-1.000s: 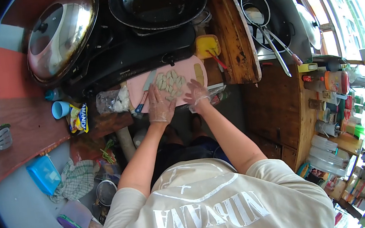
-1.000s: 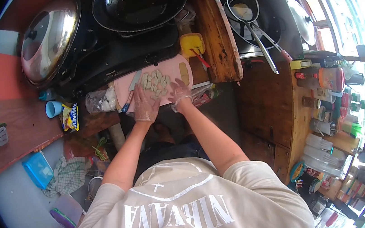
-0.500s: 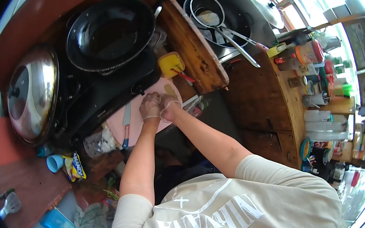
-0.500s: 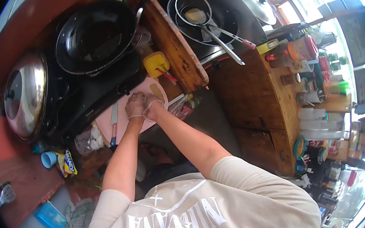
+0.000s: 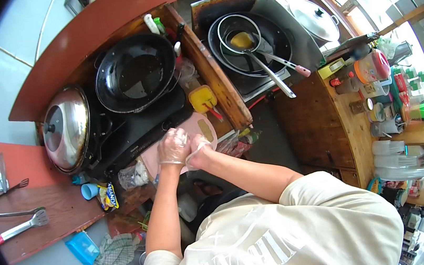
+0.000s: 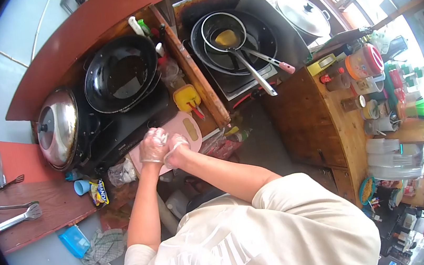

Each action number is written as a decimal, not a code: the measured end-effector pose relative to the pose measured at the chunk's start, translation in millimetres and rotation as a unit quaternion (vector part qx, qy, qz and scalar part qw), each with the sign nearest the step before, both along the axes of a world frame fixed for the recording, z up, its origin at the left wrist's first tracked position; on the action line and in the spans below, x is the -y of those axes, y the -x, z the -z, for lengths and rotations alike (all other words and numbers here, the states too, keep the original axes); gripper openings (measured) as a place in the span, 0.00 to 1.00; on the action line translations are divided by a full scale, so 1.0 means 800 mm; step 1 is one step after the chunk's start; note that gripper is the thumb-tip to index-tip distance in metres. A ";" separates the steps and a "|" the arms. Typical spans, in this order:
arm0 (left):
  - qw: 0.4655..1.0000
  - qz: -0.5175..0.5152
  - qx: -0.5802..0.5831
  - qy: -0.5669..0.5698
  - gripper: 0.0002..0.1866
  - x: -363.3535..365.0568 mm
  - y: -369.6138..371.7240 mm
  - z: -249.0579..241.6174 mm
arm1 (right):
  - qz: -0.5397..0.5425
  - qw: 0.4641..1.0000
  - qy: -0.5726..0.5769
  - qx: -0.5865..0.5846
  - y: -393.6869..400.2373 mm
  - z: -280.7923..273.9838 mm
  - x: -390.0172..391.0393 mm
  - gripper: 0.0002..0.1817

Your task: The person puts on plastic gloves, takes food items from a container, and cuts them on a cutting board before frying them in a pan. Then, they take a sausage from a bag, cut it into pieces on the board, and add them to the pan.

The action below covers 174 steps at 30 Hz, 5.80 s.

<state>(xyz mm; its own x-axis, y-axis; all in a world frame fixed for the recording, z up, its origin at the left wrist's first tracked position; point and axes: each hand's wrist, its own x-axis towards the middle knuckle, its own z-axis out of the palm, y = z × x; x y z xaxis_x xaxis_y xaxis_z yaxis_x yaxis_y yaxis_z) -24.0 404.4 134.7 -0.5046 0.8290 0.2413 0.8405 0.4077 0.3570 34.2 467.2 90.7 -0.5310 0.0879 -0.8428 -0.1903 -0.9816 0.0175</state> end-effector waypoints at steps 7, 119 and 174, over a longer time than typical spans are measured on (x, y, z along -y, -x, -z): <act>0.994 0.064 -0.064 -0.059 0.08 -0.138 -0.018 -0.180 | 0.065 0.984 -0.096 -0.135 -0.021 -0.165 -0.133 0.07; 0.859 -0.493 0.106 0.090 0.15 0.162 -0.037 0.050 | -0.468 0.817 -0.276 0.195 -0.361 0.162 -0.304 0.17; 0.962 -0.165 0.184 -0.114 0.08 0.067 0.040 0.057 | -0.100 0.966 -0.236 -0.028 -0.013 0.139 0.011 0.25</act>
